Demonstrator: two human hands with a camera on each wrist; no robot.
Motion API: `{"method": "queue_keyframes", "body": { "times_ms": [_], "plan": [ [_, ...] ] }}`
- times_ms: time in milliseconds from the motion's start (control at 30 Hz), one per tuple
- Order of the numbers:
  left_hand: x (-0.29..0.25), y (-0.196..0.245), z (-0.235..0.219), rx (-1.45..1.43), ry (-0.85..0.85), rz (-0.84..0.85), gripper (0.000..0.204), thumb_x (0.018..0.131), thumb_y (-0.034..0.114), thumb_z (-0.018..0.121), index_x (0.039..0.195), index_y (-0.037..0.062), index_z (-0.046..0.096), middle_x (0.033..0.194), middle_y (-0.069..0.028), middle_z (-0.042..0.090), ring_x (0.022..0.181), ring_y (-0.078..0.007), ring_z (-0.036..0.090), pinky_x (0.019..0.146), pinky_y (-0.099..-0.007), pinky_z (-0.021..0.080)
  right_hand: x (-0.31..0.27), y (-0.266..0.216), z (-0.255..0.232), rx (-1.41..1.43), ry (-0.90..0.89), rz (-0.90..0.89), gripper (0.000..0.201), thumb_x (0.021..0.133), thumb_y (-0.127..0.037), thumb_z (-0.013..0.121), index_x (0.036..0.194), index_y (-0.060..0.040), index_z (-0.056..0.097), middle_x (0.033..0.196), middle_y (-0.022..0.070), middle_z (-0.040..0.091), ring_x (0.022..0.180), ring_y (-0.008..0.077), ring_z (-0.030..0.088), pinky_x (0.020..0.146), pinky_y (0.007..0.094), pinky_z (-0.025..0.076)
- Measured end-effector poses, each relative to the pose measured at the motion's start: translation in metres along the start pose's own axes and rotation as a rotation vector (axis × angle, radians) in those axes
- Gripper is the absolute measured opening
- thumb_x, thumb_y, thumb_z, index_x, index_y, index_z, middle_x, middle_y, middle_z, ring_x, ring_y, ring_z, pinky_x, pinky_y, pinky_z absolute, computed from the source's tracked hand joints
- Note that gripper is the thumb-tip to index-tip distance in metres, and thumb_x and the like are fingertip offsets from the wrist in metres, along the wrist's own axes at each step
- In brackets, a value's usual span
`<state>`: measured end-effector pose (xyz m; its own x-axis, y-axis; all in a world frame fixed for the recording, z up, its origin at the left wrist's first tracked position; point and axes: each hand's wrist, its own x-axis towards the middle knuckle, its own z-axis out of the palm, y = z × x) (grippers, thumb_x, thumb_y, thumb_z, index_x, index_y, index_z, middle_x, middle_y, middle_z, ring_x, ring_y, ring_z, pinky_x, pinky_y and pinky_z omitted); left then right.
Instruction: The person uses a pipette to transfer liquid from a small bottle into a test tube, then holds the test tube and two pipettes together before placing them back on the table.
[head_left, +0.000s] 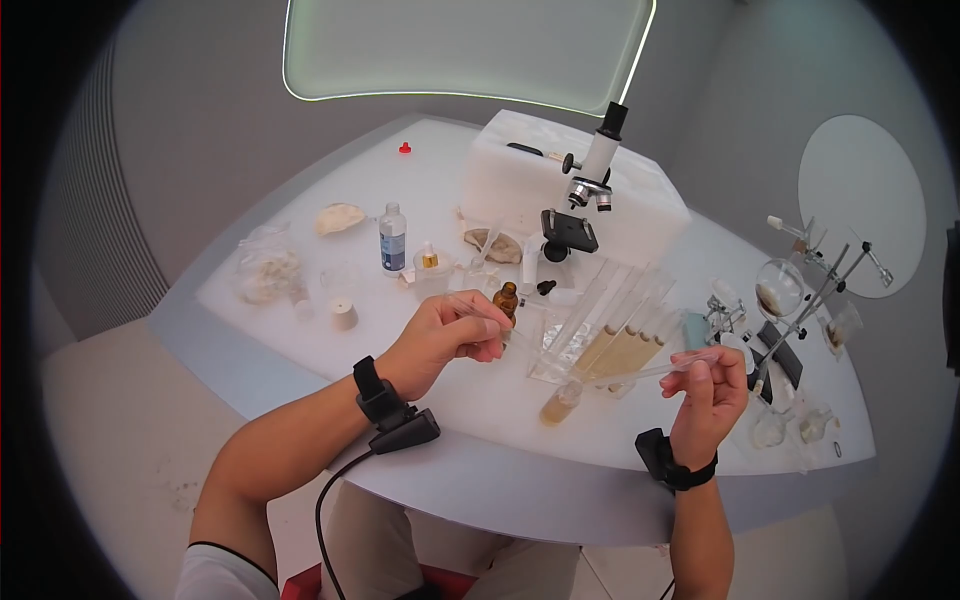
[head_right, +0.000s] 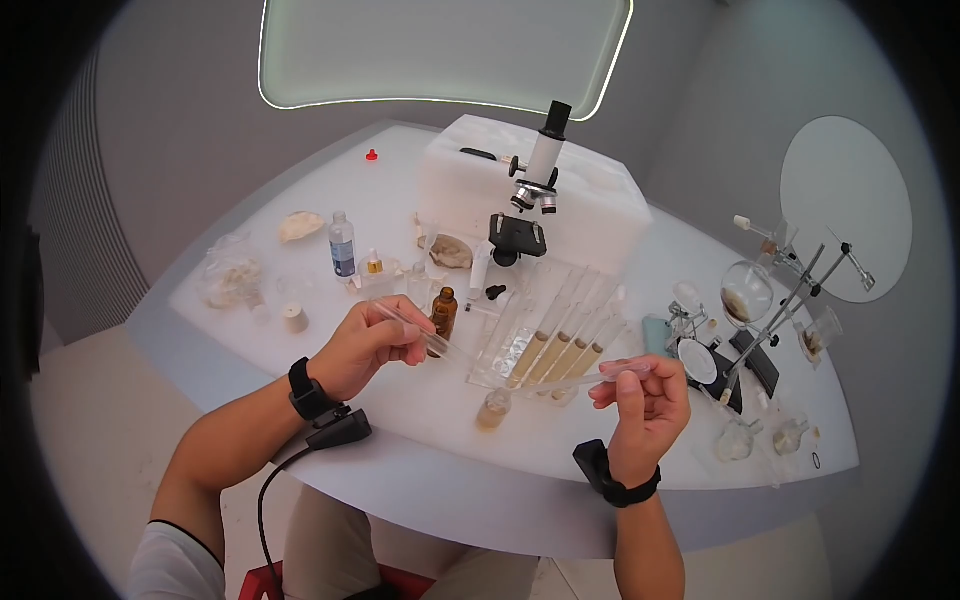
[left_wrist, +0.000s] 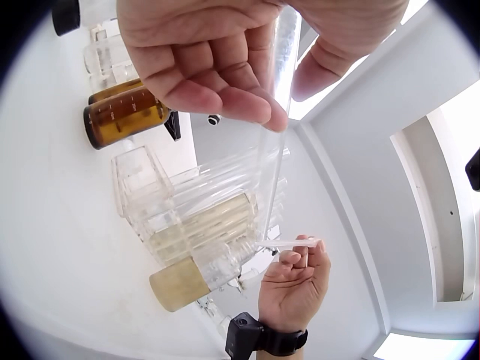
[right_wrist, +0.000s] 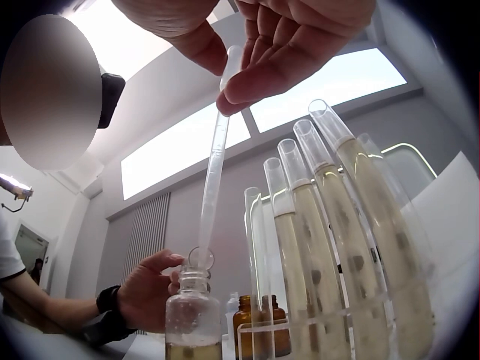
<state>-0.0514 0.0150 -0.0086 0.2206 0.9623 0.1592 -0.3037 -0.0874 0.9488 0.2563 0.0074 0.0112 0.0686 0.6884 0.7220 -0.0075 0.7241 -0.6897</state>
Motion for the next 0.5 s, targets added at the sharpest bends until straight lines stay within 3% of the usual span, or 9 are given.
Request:
{"method": "queue_keyframes", "body": {
  "times_ms": [500],
  "plan": [
    [0.0012, 0.0003, 0.0022, 0.001, 0.016, -0.003, 0.015, 0.088, 0.012, 0.06, 0.099, 0.0022, 0.064, 0.079, -0.006, 0.065, 0.071, -0.0121, 0.062, 0.072, -0.0271, 0.05, -0.0006, -0.001, -0.003, 0.01, -0.024, 0.005, 0.009, 0.095, -0.003, 0.055, 0.103, 0.0013, 0.051, 0.092, 0.0174, 0.068, 0.065, 0.0135, 0.066, 0.058, 0.0246, 0.054]
  ]
}}
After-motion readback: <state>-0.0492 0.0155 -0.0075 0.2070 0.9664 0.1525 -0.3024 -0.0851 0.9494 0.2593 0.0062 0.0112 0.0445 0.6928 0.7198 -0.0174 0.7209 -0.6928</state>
